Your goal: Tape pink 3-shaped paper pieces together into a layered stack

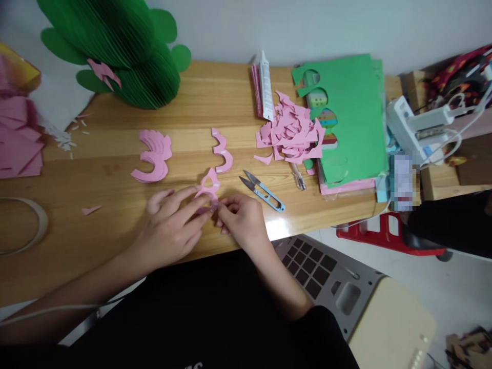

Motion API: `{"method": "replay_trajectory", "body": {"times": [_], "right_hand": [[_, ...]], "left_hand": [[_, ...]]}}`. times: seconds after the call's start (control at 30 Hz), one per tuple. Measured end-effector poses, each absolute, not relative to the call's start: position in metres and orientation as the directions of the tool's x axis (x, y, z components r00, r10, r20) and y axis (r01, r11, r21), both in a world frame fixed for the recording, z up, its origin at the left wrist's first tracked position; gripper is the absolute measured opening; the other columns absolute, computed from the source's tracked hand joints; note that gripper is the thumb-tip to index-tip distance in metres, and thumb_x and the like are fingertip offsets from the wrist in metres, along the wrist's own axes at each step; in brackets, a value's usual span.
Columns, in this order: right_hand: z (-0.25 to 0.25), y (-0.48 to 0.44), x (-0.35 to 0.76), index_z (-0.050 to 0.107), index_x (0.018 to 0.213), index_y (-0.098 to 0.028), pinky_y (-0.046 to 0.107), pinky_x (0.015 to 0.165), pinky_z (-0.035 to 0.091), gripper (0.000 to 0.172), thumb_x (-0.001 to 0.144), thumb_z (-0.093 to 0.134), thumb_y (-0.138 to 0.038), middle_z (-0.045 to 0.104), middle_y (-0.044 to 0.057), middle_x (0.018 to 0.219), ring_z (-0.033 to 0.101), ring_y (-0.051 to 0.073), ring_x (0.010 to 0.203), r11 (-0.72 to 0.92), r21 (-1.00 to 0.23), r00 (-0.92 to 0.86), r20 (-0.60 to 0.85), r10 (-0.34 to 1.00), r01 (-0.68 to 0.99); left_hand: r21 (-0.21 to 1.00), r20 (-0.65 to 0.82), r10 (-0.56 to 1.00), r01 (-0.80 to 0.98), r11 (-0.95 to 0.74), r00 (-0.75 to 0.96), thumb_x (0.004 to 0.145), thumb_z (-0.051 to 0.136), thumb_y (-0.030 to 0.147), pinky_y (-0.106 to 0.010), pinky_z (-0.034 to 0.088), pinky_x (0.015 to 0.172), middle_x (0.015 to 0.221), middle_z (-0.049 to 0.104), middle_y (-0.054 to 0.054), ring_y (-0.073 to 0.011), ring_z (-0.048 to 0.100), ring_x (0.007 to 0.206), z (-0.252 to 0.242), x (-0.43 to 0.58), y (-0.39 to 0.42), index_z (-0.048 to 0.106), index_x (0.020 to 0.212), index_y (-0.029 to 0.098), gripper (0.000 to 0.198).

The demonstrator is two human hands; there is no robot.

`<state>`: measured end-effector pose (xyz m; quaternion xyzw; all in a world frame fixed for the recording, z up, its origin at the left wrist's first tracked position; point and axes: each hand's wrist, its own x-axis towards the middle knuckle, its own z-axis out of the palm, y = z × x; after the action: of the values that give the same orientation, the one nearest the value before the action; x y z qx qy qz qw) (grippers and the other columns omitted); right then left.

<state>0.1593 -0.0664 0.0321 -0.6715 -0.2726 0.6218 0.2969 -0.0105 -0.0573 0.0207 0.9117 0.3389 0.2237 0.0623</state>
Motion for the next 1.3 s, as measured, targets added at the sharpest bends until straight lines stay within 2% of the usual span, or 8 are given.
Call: {"method": "replay_trajectory", "body": {"times": [0.23, 0.43, 0.63, 1.0, 1.13, 1.3], "right_hand": [[0.0312, -0.0639, 0.1563, 0.06, 0.065, -0.017, 0.017, 0.035, 0.039, 0.013, 0.07, 0.064, -0.029, 0.06, -0.004, 0.045, 0.05, 0.007, 0.033, -0.657, -0.749, 0.098, -0.65, 0.753, 0.082], [0.0303, -0.065, 0.1544, 0.06, 0.067, -0.017, 0.018, 0.037, 0.04, 0.012, 0.071, 0.063, -0.028, 0.06, -0.005, 0.046, 0.052, 0.008, 0.035, -0.66, -0.74, 0.106, -0.652, 0.751, 0.129], [0.0293, -0.0653, 0.1541, 0.06, 0.069, -0.017, 0.019, 0.038, 0.041, 0.011, 0.075, 0.061, -0.026, 0.061, -0.004, 0.047, 0.053, 0.008, 0.035, -0.659, -0.733, 0.117, -0.649, 0.752, 0.17], [0.0263, -0.0645, 0.1536, 0.061, 0.07, -0.017, 0.023, 0.045, 0.046, 0.01, 0.079, 0.061, -0.022, 0.062, -0.003, 0.049, 0.058, 0.012, 0.04, -0.578, -0.728, 0.131, -0.575, 0.808, 0.368], [0.0253, -0.0651, 0.1535, 0.061, 0.071, -0.017, 0.023, 0.046, 0.046, 0.008, 0.077, 0.06, -0.022, 0.062, -0.003, 0.048, 0.058, 0.012, 0.04, -0.559, -0.733, 0.131, -0.557, 0.82, 0.386], [0.0234, -0.068, 0.158, 0.059, 0.068, -0.018, 0.023, 0.044, 0.046, 0.015, 0.077, 0.061, -0.03, 0.061, -0.002, 0.047, 0.056, 0.012, 0.038, -0.566, -0.749, 0.166, -0.545, 0.822, 0.344]], "left_hand": [[0.272, 0.35, 0.656, 0.597, -0.754, 0.669, 0.089, 0.052, 0.011, -0.046, 0.032, 0.095, 0.107, 0.076, -0.005, -0.0283, 0.061, 0.112, 0.02, -0.0104, -0.0575, 0.07, 0.089, 0.017, 0.019], [0.327, 0.288, 0.701, 0.621, -0.712, 0.652, 0.09, 0.051, 0.012, -0.048, 0.026, 0.1, 0.109, 0.075, -0.004, -0.0293, 0.058, 0.117, 0.0219, -0.0111, -0.0603, 0.071, 0.09, 0.017, 0.021], [0.298, 0.295, 0.696, 0.629, -0.718, 0.655, 0.089, 0.054, 0.011, -0.047, 0.027, 0.101, 0.11, 0.075, -0.004, -0.0284, 0.057, 0.118, 0.0213, -0.0116, -0.0597, 0.071, 0.095, 0.016, 0.019], [0.285, 0.312, 0.704, 0.645, -0.71, 0.638, 0.09, 0.052, 0.011, -0.045, 0.029, 0.099, 0.107, 0.076, -0.003, -0.0274, 0.06, 0.114, 0.0198, -0.0084, -0.0594, 0.07, 0.1, 0.016, 0.021], [0.276, 0.326, 0.695, 0.638, -0.719, 0.641, 0.089, 0.053, 0.01, -0.045, 0.029, 0.098, 0.106, 0.076, -0.004, -0.0274, 0.06, 0.114, 0.0188, -0.0078, -0.0586, 0.071, 0.1, 0.014, 0.021], [0.256, 0.346, 0.681, 0.633, -0.73, 0.646, 0.089, 0.055, 0.01, -0.045, 0.029, 0.098, 0.106, 0.076, -0.003, -0.0276, 0.06, 0.112, 0.0177, -0.008, -0.0592, 0.071, 0.099, 0.014, 0.02]]}}
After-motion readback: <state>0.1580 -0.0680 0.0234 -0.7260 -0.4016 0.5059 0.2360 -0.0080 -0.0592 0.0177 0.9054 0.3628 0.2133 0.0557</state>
